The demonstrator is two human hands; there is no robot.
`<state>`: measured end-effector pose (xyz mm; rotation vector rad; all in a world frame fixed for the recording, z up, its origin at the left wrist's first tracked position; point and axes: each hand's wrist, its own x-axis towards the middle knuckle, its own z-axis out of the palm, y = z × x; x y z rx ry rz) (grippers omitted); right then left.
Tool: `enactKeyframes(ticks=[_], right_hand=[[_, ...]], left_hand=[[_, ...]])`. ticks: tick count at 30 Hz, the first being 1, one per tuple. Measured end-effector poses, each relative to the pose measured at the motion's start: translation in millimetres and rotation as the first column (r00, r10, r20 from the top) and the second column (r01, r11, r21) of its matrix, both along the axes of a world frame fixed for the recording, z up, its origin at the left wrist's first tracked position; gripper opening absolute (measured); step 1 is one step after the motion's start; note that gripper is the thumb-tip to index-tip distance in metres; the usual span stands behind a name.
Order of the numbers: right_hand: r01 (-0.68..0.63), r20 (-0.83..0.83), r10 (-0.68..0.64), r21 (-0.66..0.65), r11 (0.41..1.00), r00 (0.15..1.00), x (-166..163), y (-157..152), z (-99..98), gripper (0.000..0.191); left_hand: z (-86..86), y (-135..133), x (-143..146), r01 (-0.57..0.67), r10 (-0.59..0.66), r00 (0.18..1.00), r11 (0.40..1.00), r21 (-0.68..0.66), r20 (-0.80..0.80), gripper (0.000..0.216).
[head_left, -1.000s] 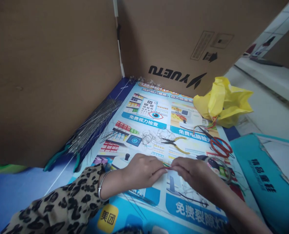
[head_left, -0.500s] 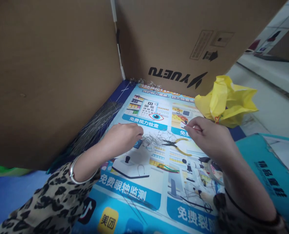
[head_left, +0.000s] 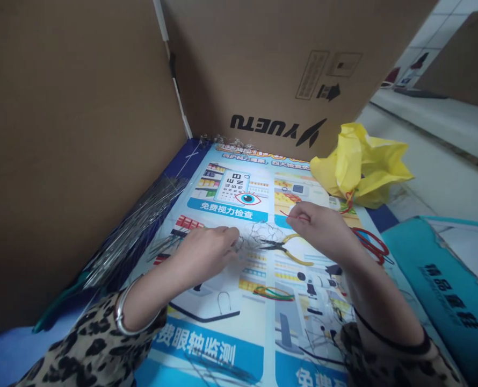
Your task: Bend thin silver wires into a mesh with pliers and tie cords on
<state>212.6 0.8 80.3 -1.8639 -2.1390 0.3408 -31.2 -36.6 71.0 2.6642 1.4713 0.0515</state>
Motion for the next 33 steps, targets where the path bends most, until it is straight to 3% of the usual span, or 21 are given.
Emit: enactKeyframes(ticks=[9, 13, 21, 27, 33], right_hand=[[-0.067, -0.145, 0.048, -0.133, 0.989, 0.988, -2.0, 2.3, -10.1, 0.016], [-0.046, -0.197, 0.022, -0.123, 0.991, 0.980, -1.8, 4.9, -15.6, 0.016], [-0.056, -0.178, 0.035, -0.119, 0.991, 0.983, -5.4, 6.4, -21.5, 0.018], [-0.122, -0.174, 0.101, -0.115, 0.986, 0.980, -3.9, 7.8, -24.7, 0.026], [-0.106, -0.171, 0.081, -0.137, 0.985, 0.982, 0.1, 10.9, -27.1, 0.028]], left_hand=[[-9.1, 1.5, 5.2, -0.045, 0.045, 0.998, 0.999, 0.007, -0.040, 0.012], [-12.0, 2.6, 6.0, -0.052, 0.052, 0.998, 0.999, -0.012, -0.028, 0.013], [-13.6, 10.5, -2.5, -0.054, 0.084, 0.977, 0.987, -0.153, 0.197, 0.011], [-4.4, 20.8, -18.9, 0.058, 0.071, 0.924, 0.946, -0.319, 0.377, 0.013], [9.6, 26.2, -34.8, 0.001, 0.125, 0.923, 0.945, -0.327, 0.364, 0.013]])
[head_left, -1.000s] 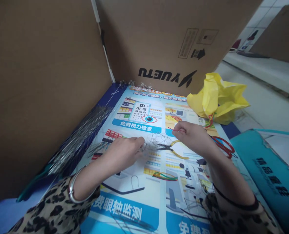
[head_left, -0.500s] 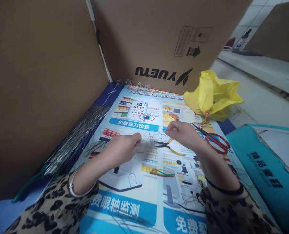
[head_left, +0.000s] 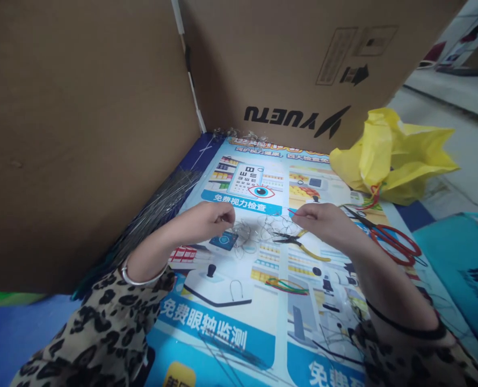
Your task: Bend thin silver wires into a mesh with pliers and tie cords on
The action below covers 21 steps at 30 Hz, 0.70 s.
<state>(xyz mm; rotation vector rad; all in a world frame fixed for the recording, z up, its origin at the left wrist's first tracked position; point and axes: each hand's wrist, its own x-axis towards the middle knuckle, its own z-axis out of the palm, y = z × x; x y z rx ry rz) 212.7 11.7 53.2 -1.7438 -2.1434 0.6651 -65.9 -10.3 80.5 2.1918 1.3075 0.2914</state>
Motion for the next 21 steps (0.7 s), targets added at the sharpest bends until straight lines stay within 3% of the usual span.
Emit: enactKeyframes(ticks=[15, 21], right_hand=[[0.021, 0.001, -0.021, 0.026, 0.999, 1.000, 5.3, 0.0, 6.1, 0.028], [0.028, 0.009, -0.028, -0.005, 1.000, 1.000, 1.4, -1.1, 4.2, 0.026]], left_hand=[[-5.9, 0.8, -7.3, 0.187, -0.170, 0.973, 0.977, 0.105, -0.153, 0.022], [-4.3, -0.2, -7.6, 0.168, -0.136, 0.967, 0.976, 0.136, -0.215, 0.023]])
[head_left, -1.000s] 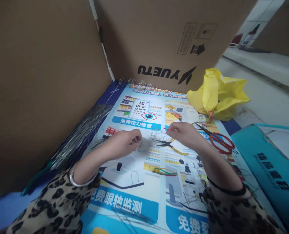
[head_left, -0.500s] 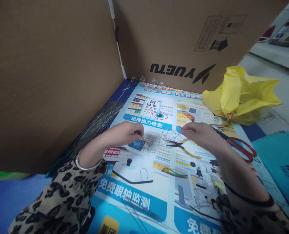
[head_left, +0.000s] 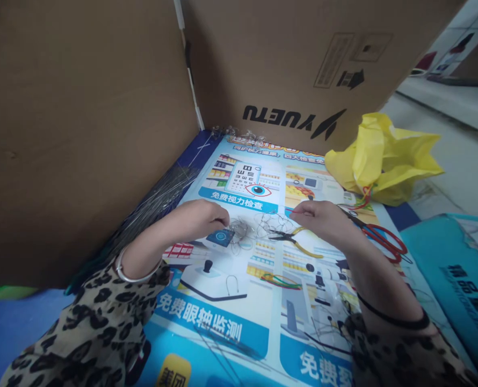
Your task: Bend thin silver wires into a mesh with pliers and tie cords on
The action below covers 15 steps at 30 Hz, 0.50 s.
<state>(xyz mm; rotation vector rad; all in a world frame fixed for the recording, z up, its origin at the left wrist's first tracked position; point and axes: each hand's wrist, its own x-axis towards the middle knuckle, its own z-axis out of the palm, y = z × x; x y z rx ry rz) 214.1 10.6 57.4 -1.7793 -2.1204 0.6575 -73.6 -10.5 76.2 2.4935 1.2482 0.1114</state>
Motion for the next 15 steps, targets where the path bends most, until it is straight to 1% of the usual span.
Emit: enactKeyframes(ticks=[3, 8, 10, 12, 13, 14, 15], right_hand=[[0.002, -0.024, -0.002, 0.022, 1.000, 1.000, -0.1, 0.4, -1.8, 0.027], [-0.011, -0.030, 0.012, 0.028, 1.000, 0.999, -1.2, 0.9, -4.6, 0.028], [-0.012, -0.015, 0.013, 0.029, 1.000, 1.000, -1.6, 1.2, -4.9, 0.028], [-0.009, -0.005, 0.009, 0.025, 1.000, 1.000, -1.1, 2.0, -4.9, 0.028], [-0.005, -0.006, 0.005, 0.024, 1.000, 1.000, -0.4, 2.5, -4.8, 0.028], [-0.002, -0.013, 0.003, 0.026, 1.000, 1.000, 0.6, 3.2, -4.7, 0.027], [-0.001, -0.021, 0.001, 0.031, 1.000, 1.000, 1.7, 3.9, -4.7, 0.027]], left_hand=[[2.0, -1.5, 1.7, -0.001, 0.001, 1.000, 1.000, 0.002, -0.021, 0.024], [5.3, -4.1, 2.1, 0.014, -0.017, 0.997, 0.999, -0.039, -0.081, 0.022], [3.7, -4.5, 1.7, 0.036, -0.045, 0.992, 0.996, -0.080, -0.117, 0.020], [-1.1, -4.8, 2.3, 0.043, -0.064, 0.989, 0.986, -0.158, -0.132, 0.017], [-4.9, -5.2, 3.3, 0.026, -0.055, 0.990, 0.977, -0.214, -0.132, 0.016], [-9.4, -5.7, 4.6, -0.004, -0.030, 0.993, 0.960, -0.279, -0.116, 0.016], [-14.4, -6.6, 6.2, -0.052, 0.006, 0.992, 0.928, -0.369, -0.124, 0.018]])
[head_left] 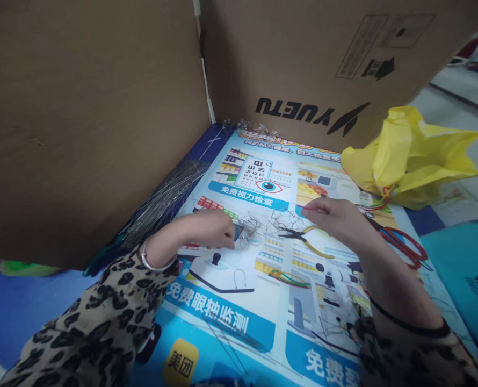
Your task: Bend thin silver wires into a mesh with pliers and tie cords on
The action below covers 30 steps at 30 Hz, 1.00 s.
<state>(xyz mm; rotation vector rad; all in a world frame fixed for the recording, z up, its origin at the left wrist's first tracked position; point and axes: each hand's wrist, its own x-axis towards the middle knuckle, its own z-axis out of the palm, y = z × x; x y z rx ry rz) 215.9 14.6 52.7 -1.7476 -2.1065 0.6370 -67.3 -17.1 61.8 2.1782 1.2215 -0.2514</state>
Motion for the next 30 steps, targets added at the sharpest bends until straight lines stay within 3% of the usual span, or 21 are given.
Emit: enactKeyframes(ticks=[2, 5, 8, 15, 21, 26, 30], right_hand=[[0.003, -0.017, -0.003, 0.009, 1.000, 1.000, 2.6, 1.5, -0.4, 0.028], [0.014, -0.041, -0.014, 0.003, 1.000, 0.999, 5.7, 3.1, -1.8, 0.029], [0.020, -0.058, -0.019, 0.008, 1.000, 0.998, 6.6, 3.5, -2.4, 0.029], [0.016, -0.072, -0.016, -0.007, 1.000, 0.997, 5.3, 1.6, 1.1, 0.028], [0.024, -0.080, -0.028, -0.039, 0.999, 0.996, 7.6, 3.1, -2.6, 0.031], [0.022, -0.060, -0.025, -0.046, 0.999, 0.998, 9.9, 4.0, -5.2, 0.030], [0.013, -0.043, -0.016, -0.062, 0.998, 0.999, 10.5, 3.9, -6.4, 0.032]], left_hand=[[-11.0, -2.9, 3.3, -0.128, 0.129, 0.992, 0.979, -0.162, -0.003, 0.025], [-27.1, -9.8, 6.9, -0.255, 0.289, 0.952, 0.932, -0.259, 0.102, 0.031], [-40.2, -18.0, 9.0, -0.360, 0.411, 0.885, 0.902, -0.237, 0.218, 0.036], [-54.0, -29.7, 19.3, -0.574, 0.594, 0.754, 0.803, -0.158, 0.279, 0.030], [-51.5, -32.1, 27.4, -0.642, 0.593, 0.672, 0.765, -0.049, 0.443, 0.026], [-54.8, -35.8, 30.2, -0.625, 0.493, 0.737, 0.758, 0.186, 0.462, 0.022], [-54.8, -39.6, 33.5, -0.582, 0.443, 0.792, 0.756, 0.301, 0.419, 0.019]])
